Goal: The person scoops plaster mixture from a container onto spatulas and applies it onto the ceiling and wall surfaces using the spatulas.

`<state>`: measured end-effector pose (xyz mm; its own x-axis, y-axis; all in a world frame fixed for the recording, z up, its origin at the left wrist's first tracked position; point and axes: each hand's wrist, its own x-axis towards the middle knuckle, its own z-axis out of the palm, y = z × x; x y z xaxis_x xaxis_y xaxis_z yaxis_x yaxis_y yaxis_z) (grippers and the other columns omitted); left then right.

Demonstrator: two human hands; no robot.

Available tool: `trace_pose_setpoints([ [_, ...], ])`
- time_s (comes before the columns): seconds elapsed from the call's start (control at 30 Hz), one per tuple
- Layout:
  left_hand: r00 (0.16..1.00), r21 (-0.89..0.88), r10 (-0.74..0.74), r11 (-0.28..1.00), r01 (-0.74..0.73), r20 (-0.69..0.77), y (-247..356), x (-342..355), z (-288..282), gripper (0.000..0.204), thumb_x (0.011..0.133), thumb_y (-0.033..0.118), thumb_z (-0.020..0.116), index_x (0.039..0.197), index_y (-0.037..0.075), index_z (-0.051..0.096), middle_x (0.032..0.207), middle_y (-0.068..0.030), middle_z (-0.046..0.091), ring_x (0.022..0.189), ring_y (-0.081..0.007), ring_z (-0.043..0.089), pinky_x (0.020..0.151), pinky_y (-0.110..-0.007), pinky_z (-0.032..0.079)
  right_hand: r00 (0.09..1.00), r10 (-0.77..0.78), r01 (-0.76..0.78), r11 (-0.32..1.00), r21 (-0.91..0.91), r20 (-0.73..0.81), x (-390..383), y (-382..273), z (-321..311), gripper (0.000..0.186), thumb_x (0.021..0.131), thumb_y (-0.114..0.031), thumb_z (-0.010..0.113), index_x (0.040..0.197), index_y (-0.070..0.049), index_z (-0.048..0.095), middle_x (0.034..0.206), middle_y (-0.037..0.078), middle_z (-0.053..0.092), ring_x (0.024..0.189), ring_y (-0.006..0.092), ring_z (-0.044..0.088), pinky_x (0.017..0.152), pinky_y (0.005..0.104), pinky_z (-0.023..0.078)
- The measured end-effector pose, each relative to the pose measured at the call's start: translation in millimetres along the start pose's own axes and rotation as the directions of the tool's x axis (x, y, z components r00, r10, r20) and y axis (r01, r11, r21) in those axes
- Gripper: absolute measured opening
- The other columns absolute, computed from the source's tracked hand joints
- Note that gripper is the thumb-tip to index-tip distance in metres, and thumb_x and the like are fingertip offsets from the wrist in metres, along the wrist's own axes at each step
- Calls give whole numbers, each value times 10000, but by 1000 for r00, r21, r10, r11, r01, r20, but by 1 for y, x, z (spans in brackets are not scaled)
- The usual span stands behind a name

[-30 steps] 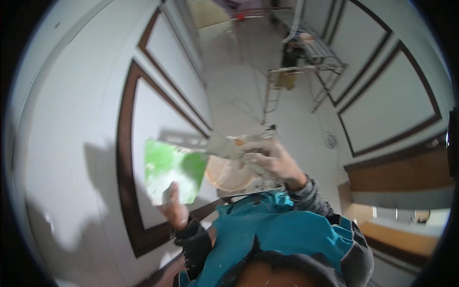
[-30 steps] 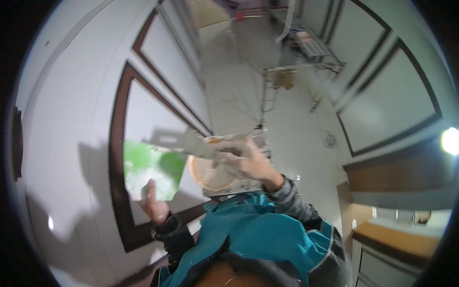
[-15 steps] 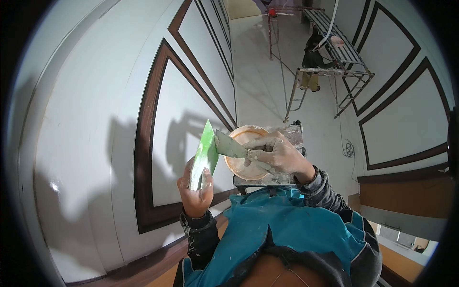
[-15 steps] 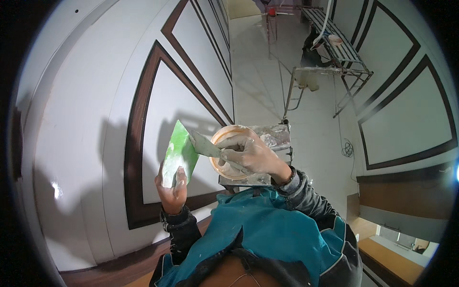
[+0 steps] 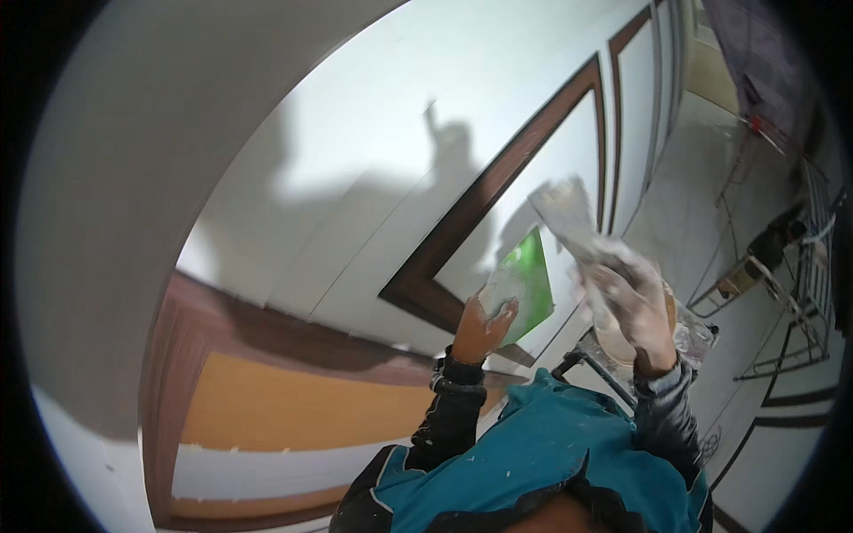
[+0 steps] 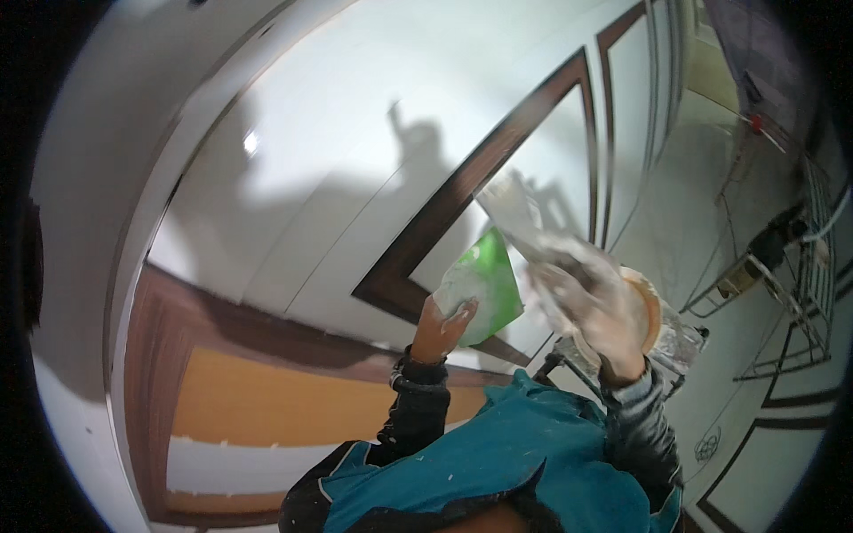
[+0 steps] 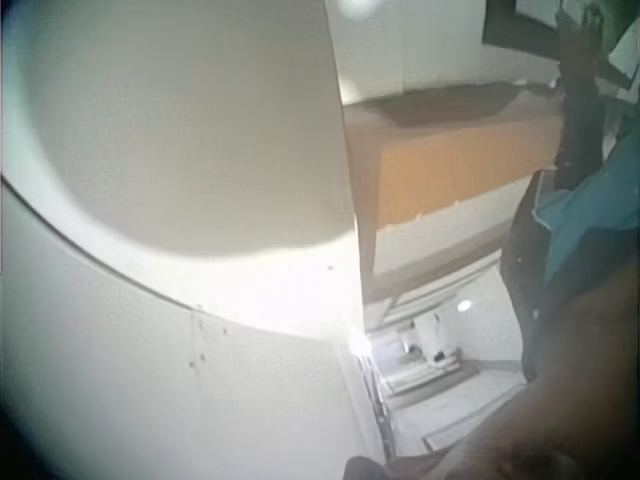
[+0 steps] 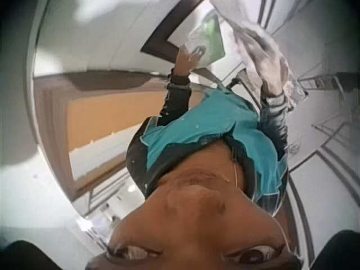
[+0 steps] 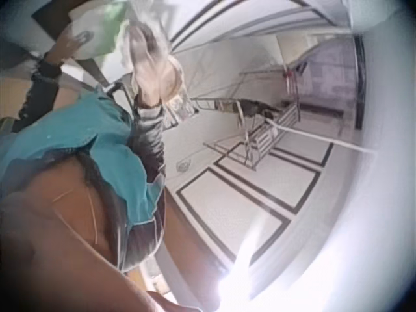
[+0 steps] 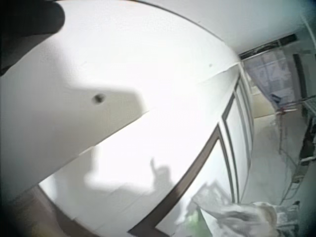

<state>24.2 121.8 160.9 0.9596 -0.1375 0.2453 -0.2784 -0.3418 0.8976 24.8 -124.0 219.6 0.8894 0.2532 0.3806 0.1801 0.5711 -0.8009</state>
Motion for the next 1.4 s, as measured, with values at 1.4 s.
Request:
trace_pose_setpoints([
  [1.4, 912, 9, 67, 998, -69, -405, -67, -60, -82, 234, 866, 89, 639, 1079, 4, 590, 989, -61, 626, 896, -148, 591, 809, -298, 487, 811, -293, 492, -127, -861, 506, 178, -5, 302, 245, 798, -113, 648, 1023, -46, 717, 1028, 182, 586, 1004, 326, 568, 702, 401, 542],
])
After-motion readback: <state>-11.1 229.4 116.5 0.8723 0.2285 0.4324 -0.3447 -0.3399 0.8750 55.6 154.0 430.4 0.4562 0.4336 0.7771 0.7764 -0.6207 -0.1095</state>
